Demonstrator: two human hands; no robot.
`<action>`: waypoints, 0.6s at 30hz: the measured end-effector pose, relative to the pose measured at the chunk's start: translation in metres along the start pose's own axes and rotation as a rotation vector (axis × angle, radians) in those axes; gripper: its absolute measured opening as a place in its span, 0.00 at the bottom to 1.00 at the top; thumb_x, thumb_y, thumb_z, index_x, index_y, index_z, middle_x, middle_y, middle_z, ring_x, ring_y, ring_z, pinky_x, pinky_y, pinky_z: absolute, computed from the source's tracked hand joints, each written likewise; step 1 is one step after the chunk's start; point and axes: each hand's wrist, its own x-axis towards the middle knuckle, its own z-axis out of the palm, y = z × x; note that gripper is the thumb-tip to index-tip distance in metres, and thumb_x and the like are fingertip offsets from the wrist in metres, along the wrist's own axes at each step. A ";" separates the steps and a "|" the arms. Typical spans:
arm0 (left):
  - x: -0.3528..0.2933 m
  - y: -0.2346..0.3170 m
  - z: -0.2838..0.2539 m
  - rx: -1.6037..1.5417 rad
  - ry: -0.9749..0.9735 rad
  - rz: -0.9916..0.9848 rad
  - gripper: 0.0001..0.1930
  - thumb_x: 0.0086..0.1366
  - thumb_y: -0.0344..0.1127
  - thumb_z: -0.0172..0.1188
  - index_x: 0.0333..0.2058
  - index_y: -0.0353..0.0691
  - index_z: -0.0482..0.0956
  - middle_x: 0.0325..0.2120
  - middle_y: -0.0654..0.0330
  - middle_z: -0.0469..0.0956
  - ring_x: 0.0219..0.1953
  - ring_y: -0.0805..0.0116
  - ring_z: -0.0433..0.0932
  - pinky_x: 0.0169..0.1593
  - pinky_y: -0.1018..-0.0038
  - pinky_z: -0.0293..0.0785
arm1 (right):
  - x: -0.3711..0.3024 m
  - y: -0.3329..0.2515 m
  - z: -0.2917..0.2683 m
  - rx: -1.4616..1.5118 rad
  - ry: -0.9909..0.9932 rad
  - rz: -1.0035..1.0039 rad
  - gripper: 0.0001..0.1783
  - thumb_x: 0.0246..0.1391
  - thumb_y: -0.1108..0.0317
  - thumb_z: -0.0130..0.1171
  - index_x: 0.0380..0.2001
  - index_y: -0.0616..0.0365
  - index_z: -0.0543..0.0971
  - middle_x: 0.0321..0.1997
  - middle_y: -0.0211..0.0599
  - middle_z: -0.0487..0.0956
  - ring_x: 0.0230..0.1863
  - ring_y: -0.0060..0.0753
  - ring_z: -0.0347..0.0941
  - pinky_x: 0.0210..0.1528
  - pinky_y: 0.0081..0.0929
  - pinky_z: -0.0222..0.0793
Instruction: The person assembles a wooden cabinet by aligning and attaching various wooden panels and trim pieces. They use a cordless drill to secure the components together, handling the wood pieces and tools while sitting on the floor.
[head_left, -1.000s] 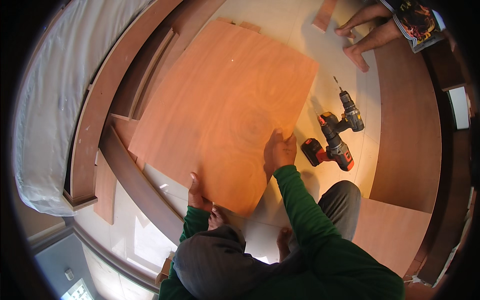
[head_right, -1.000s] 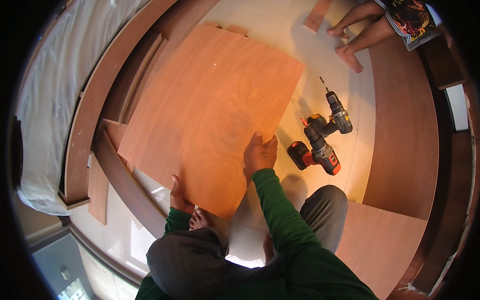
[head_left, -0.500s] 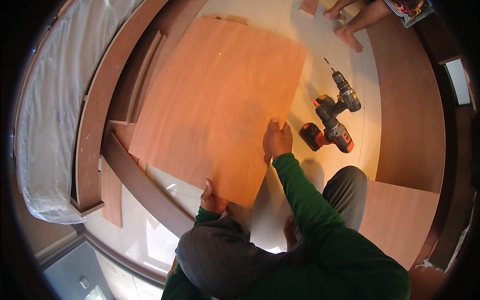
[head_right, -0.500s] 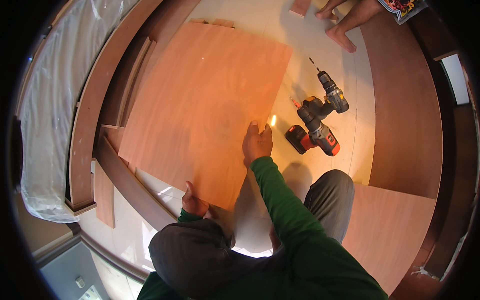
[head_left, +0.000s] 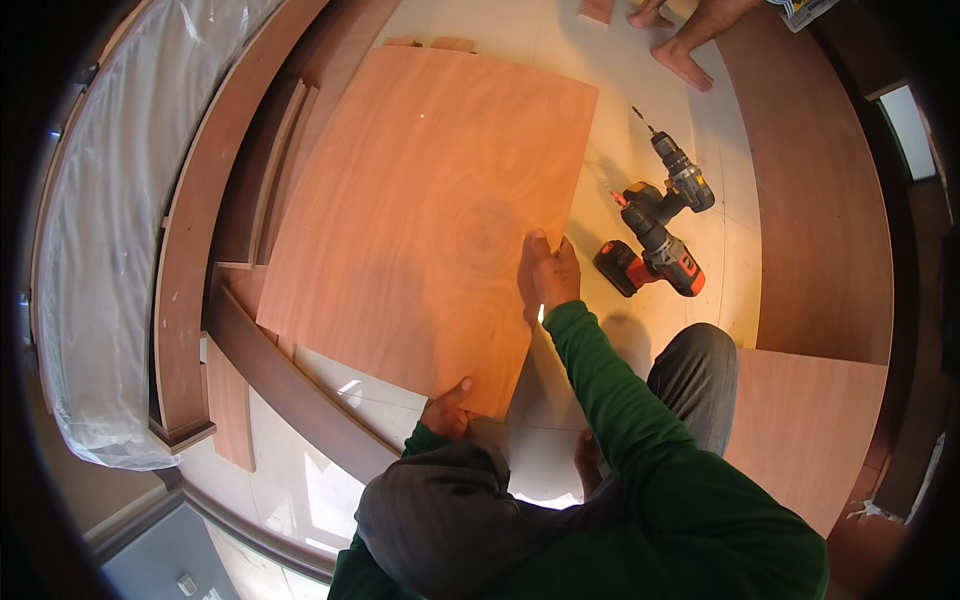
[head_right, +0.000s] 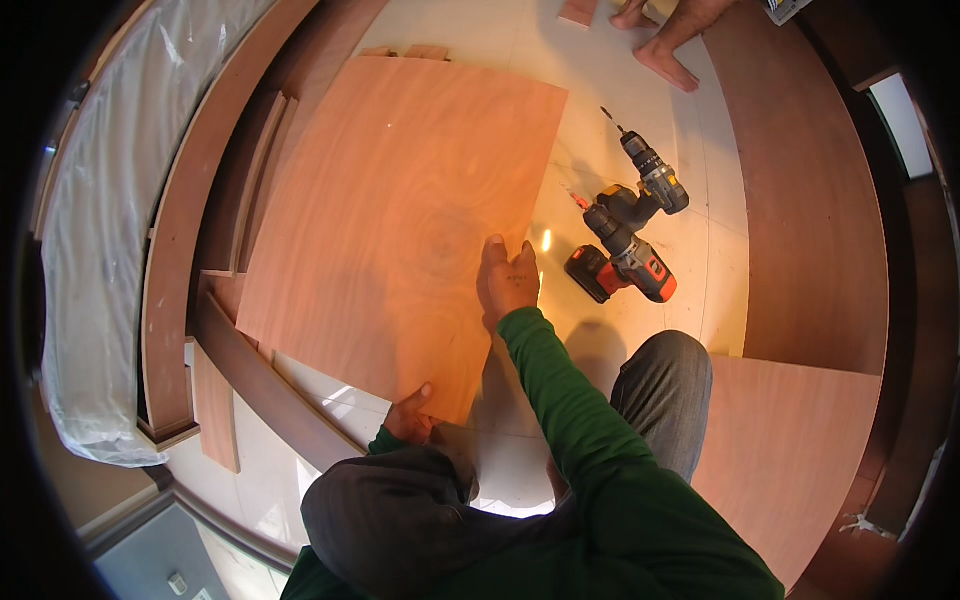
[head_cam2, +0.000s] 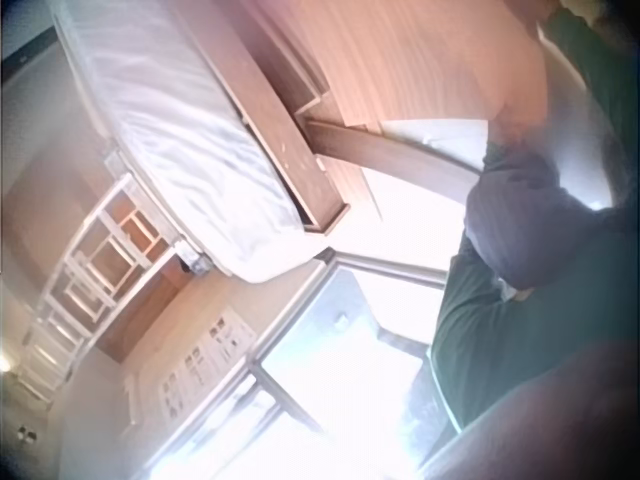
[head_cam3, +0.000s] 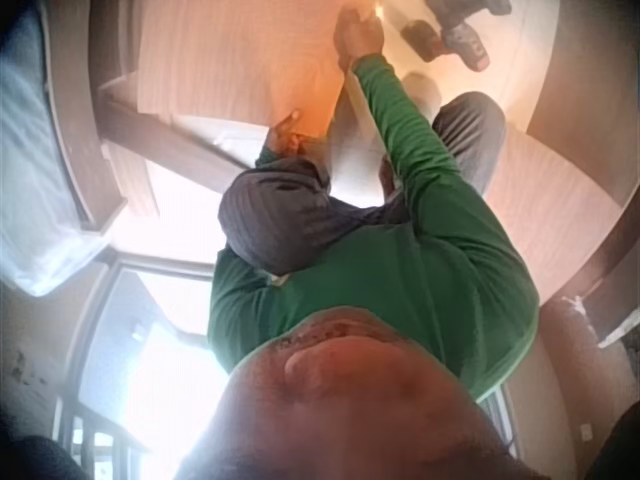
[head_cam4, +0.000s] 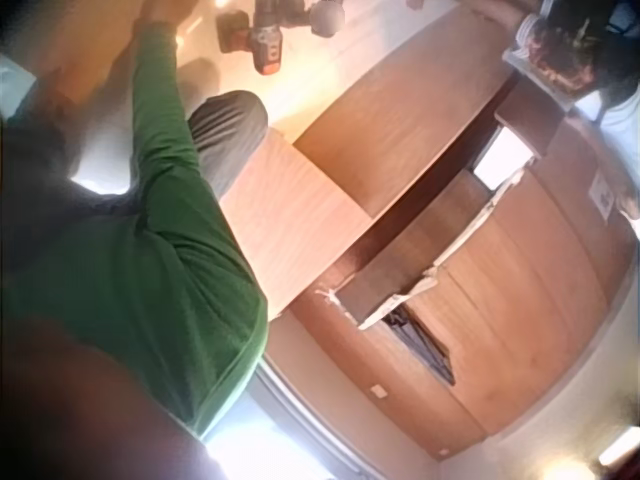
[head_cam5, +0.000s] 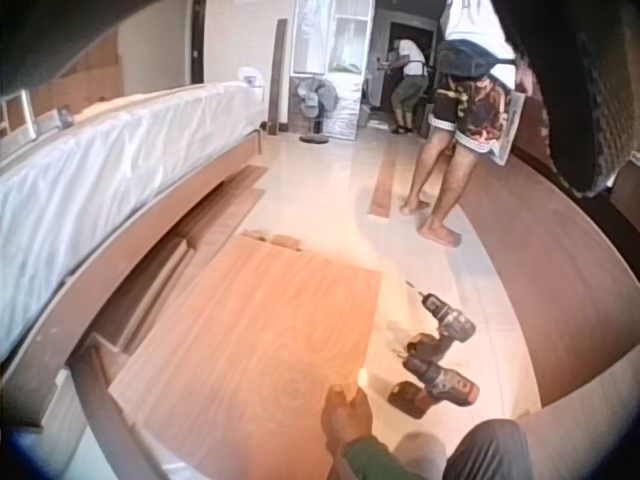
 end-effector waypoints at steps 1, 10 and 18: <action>-0.001 0.001 0.000 0.003 -0.007 0.013 0.27 0.66 0.34 0.60 0.63 0.42 0.64 0.58 0.55 0.71 0.61 0.54 0.70 0.60 0.52 0.71 | -0.001 -0.003 -0.001 0.001 -0.016 0.028 0.41 0.59 0.46 0.55 0.61 0.71 0.63 0.58 0.57 0.72 0.60 0.49 0.70 0.61 0.36 0.64; -0.009 0.004 0.009 -0.068 -0.063 0.154 0.31 0.60 0.31 0.63 0.62 0.40 0.64 0.56 0.55 0.72 0.59 0.54 0.71 0.62 0.55 0.68 | -0.035 -0.062 -0.002 -0.297 0.055 0.061 0.46 0.56 0.47 0.58 0.65 0.71 0.56 0.68 0.61 0.59 0.70 0.55 0.54 0.68 0.43 0.55; -0.023 0.009 0.003 -0.128 -0.065 0.166 0.32 0.56 0.31 0.64 0.60 0.37 0.65 0.53 0.54 0.73 0.57 0.55 0.72 0.61 0.58 0.68 | -0.050 -0.098 -0.021 -0.235 -0.032 -0.119 0.38 0.54 0.49 0.62 0.56 0.69 0.67 0.55 0.53 0.71 0.58 0.45 0.68 0.56 0.45 0.68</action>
